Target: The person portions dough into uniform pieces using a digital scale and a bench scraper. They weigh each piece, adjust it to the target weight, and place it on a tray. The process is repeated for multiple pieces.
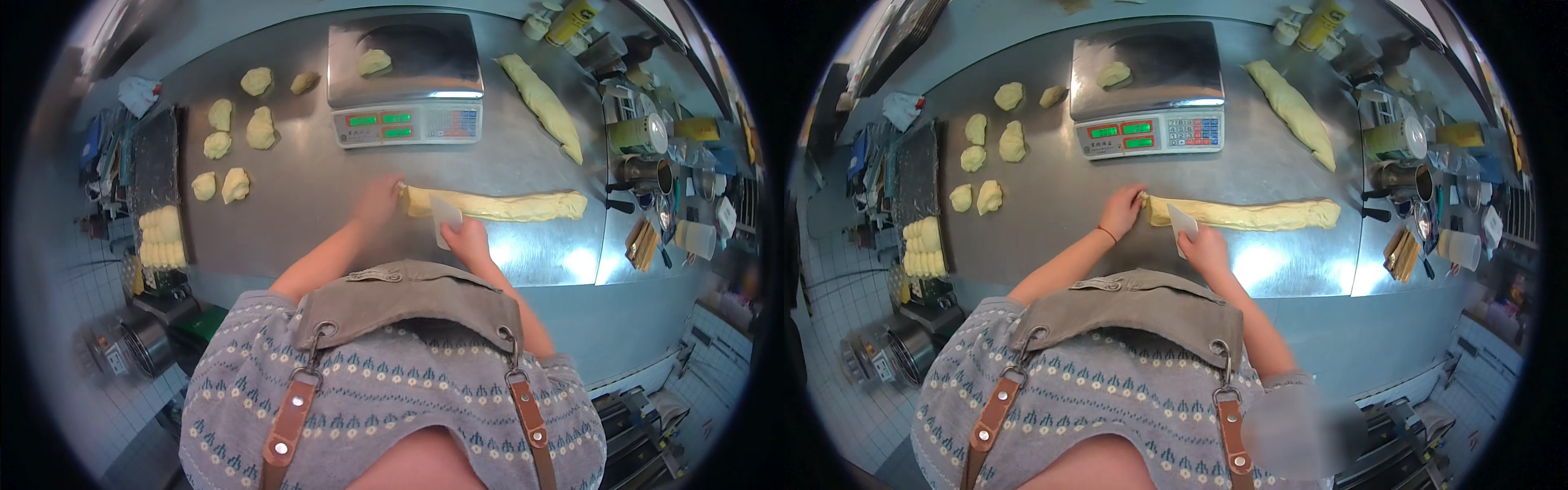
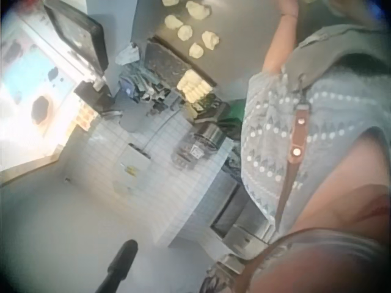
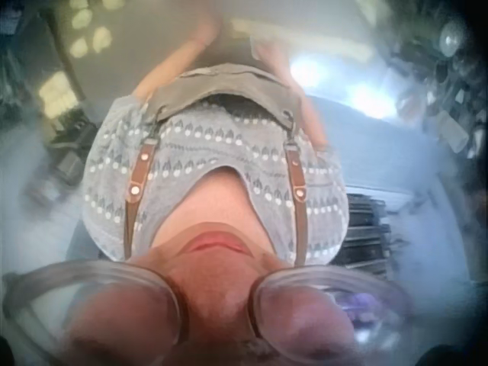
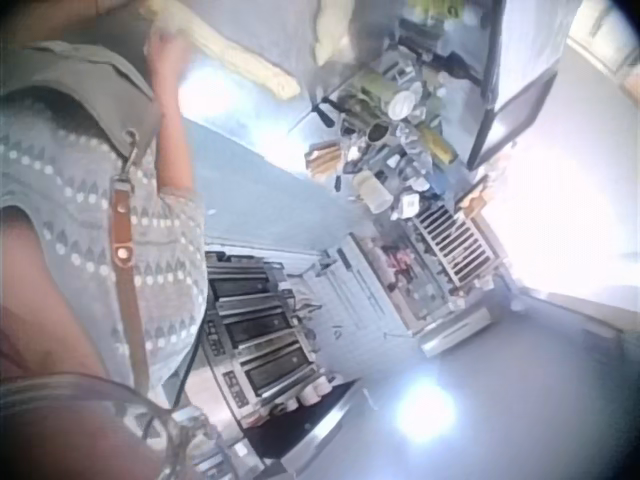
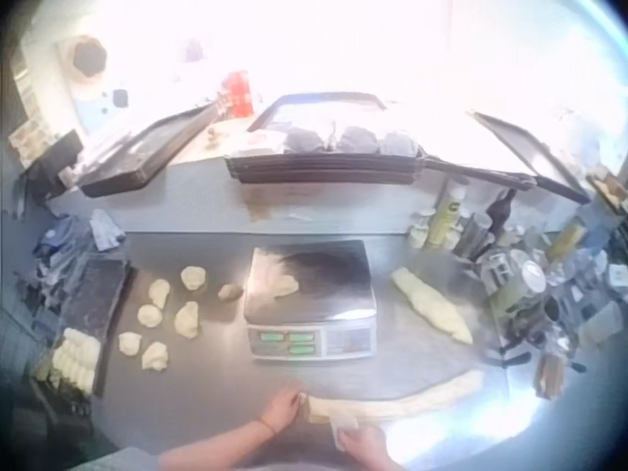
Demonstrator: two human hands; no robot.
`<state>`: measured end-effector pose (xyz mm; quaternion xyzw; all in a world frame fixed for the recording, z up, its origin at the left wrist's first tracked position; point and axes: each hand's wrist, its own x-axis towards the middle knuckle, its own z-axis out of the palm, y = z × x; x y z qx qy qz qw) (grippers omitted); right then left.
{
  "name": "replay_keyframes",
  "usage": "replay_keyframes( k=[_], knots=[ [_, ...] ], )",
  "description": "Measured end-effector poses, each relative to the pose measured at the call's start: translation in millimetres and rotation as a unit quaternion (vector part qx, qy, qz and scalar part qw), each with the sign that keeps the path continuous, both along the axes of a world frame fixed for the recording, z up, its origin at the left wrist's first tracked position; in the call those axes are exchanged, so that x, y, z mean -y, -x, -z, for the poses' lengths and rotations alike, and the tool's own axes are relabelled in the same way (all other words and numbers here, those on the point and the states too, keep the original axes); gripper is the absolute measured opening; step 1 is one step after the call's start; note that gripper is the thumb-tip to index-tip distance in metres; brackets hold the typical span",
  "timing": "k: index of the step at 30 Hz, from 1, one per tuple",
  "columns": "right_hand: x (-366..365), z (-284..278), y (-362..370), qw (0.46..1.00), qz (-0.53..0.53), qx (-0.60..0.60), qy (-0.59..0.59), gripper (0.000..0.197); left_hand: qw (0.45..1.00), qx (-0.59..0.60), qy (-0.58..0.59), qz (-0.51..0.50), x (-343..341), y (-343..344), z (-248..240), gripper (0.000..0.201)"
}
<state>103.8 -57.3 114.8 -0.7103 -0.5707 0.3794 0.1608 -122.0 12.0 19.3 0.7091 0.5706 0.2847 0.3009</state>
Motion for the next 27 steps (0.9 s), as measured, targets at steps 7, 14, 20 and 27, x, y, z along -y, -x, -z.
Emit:
replay_keyframes(
  k=[7, 14, 20, 27],
  knots=[
    [27, 15, 1, 0.998, 0.059, -0.026, -0.009, 0.033, 0.992, 0.08, 0.068, 0.074, 29, -13, -17, 0.052],
    [-21, 34, 39, 0.992, -0.003, 0.124, -0.023, 0.032, 0.987, 0.079, 0.07, 0.125, 12, -19, -7, 0.037],
    [-22, 43, 56, 0.985, -0.025, 0.17, 0.018, 0.026, 0.995, 0.079, 0.023, 0.053, 41, -1, -4, 0.037],
    [-32, 34, 46, 0.989, -0.031, 0.141, 0.038, 0.027, 0.994, 0.075, 0.028, 0.071, 52, 2, -5, 0.052]
  ],
)
